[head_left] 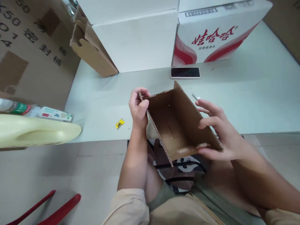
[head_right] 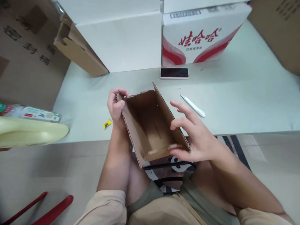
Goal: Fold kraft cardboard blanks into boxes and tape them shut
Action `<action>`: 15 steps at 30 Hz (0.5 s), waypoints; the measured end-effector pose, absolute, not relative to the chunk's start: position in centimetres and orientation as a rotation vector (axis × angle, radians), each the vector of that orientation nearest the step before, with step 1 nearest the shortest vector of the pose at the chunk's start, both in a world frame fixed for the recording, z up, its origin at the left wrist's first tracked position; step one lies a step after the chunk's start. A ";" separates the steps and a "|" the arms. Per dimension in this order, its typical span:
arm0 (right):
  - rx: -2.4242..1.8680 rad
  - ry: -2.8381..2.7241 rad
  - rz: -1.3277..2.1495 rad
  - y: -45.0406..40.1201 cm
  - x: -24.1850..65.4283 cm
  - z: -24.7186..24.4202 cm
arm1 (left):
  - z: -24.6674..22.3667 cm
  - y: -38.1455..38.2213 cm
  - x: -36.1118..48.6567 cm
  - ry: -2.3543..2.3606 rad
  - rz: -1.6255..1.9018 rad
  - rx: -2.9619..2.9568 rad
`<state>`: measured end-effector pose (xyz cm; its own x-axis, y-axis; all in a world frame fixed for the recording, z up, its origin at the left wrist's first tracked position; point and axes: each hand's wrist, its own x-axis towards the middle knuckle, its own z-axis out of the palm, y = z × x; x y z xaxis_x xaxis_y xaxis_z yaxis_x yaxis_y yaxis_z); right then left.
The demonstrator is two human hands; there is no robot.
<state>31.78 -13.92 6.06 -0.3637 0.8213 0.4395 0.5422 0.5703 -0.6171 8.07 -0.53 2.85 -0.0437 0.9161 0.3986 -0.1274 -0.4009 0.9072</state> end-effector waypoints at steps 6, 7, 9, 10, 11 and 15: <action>-1.230 -1.756 0.489 -13.8 31.3 4.7 | 2.9 -0.5 8.6 0.939 1.533 1.448; -1.233 -1.715 0.463 -13.7 31.2 4.5 | 2.8 -0.5 8.5 0.955 1.523 1.476; -1.221 -1.661 0.392 -13.4 31.2 4.0 | 2.5 -0.5 8.3 0.983 1.495 1.540; -1.206 -1.654 0.361 -13.3 31.3 3.7 | 2.2 -0.5 8.2 0.993 1.474 1.583; -1.185 -1.659 0.341 -13.1 31.4 3.5 | 2.0 -0.5 8.0 1.001 1.454 1.640; -0.987 -1.733 0.419 -12.1 32.0 2.3 | 1.4 -0.4 7.6 1.022 1.422 1.908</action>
<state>31.97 -12.12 2.33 -0.1098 0.7809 0.6149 0.4141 0.5983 -0.6860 7.62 -0.39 1.42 0.1532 0.8263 0.5420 0.2507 -0.5630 0.7875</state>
